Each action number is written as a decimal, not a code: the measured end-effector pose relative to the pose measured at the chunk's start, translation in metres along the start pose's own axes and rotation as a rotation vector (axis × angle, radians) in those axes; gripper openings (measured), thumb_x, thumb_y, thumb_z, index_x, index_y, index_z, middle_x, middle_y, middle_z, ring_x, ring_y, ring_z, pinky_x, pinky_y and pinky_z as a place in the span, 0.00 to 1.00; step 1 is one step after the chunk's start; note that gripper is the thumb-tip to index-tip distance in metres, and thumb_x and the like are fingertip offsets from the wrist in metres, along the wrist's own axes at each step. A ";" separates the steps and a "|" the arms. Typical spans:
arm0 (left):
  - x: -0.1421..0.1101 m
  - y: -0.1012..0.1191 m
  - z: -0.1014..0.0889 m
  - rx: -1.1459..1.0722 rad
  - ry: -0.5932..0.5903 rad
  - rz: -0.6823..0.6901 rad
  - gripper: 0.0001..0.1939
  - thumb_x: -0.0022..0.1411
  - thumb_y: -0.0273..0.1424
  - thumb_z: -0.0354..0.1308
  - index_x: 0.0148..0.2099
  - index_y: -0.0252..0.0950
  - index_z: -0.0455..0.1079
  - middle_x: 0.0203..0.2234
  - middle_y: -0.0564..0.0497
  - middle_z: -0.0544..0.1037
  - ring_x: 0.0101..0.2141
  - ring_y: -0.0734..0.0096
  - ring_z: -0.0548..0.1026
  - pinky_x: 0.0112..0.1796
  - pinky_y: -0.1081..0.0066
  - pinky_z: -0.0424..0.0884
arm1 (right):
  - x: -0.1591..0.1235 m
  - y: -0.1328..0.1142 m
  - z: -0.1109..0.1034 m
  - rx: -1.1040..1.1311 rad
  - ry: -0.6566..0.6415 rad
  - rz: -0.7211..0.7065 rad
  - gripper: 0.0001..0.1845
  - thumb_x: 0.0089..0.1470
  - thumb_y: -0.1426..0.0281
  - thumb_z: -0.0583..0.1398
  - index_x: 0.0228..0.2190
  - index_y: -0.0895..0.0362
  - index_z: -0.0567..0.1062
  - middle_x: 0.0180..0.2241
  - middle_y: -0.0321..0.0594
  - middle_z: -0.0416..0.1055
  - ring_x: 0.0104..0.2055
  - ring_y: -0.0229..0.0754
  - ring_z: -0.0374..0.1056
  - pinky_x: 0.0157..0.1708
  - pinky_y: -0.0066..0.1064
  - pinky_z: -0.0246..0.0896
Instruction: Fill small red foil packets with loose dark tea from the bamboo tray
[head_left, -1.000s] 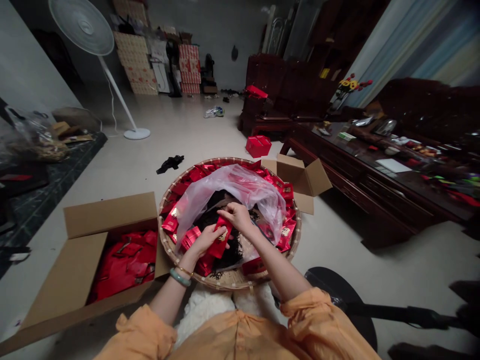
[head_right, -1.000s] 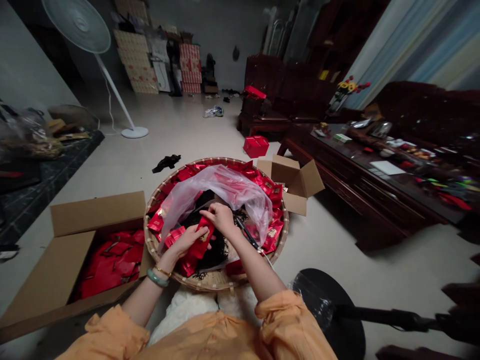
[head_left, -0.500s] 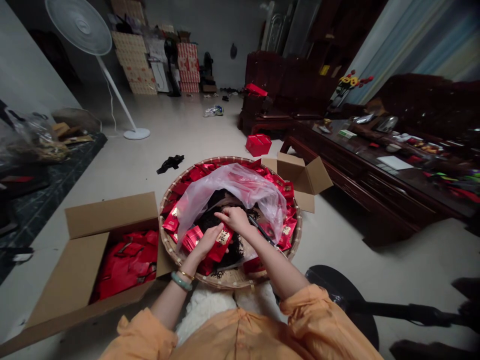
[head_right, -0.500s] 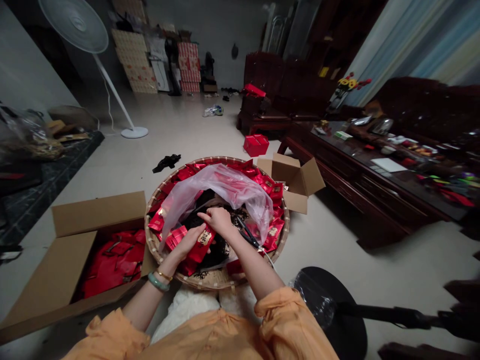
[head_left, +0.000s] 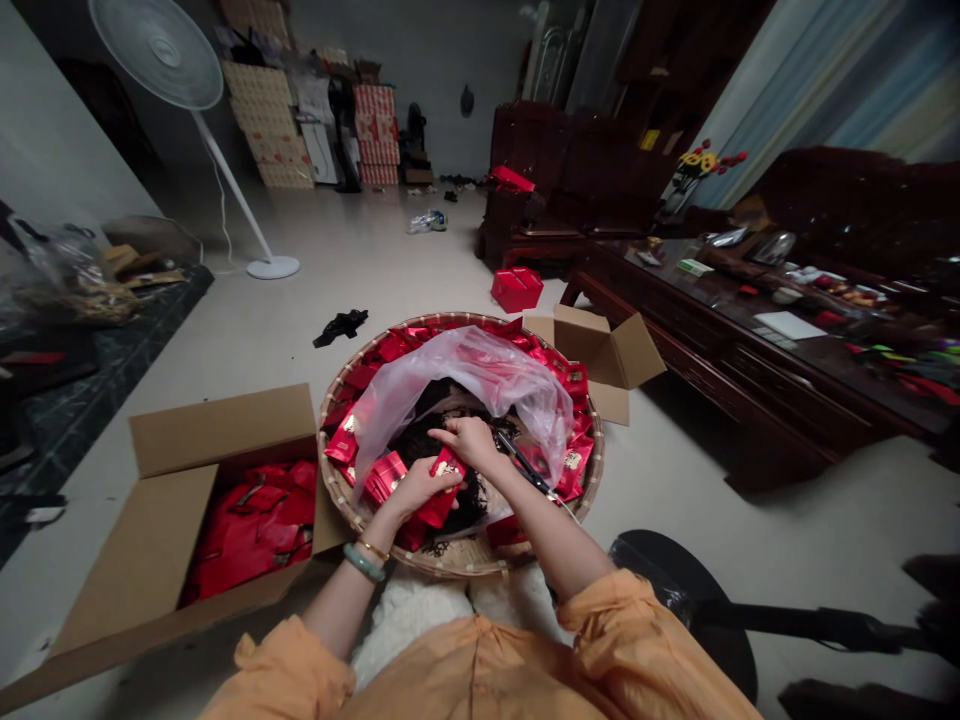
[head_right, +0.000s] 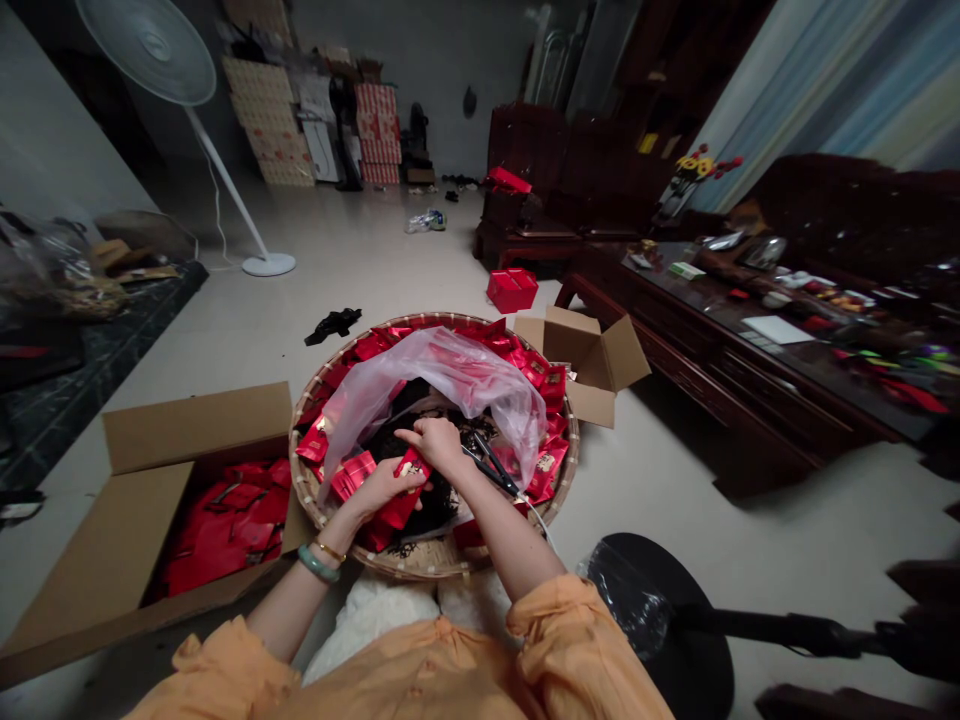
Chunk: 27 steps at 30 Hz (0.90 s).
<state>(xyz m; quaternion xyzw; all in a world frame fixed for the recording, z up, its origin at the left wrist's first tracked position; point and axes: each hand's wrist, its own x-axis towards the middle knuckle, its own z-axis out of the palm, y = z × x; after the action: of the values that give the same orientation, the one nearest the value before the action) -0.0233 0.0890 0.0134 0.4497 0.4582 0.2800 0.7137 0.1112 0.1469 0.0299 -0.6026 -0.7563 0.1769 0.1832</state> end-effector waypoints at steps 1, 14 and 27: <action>0.000 0.000 0.000 -0.002 0.000 0.001 0.23 0.44 0.41 0.66 0.38 0.31 0.66 0.28 0.46 0.79 0.20 0.68 0.76 0.22 0.72 0.69 | 0.000 0.000 0.001 0.006 0.005 0.002 0.29 0.52 0.46 0.52 0.17 0.56 0.72 0.18 0.35 0.67 0.21 0.33 0.56 0.23 0.27 0.38; 0.004 -0.015 -0.009 -0.083 0.160 0.090 0.23 0.46 0.42 0.66 0.37 0.31 0.64 0.29 0.44 0.79 0.18 0.72 0.75 0.19 0.76 0.67 | -0.029 0.068 -0.007 -0.088 0.204 0.222 0.16 0.58 0.60 0.52 0.38 0.58 0.72 0.37 0.45 0.71 0.40 0.44 0.65 0.37 0.29 0.55; 0.003 -0.019 -0.003 -0.105 0.171 0.089 0.23 0.44 0.42 0.66 0.36 0.31 0.65 0.29 0.43 0.79 0.19 0.70 0.75 0.20 0.75 0.68 | -0.068 0.090 -0.015 0.044 0.029 0.254 0.25 0.50 0.59 0.60 0.47 0.59 0.70 0.44 0.50 0.71 0.45 0.50 0.68 0.44 0.35 0.61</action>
<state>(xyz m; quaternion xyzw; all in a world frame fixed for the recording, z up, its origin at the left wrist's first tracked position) -0.0255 0.0845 -0.0053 0.4062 0.4816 0.3725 0.6815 0.2090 0.1004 -0.0052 -0.6918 -0.6671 0.2065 0.1837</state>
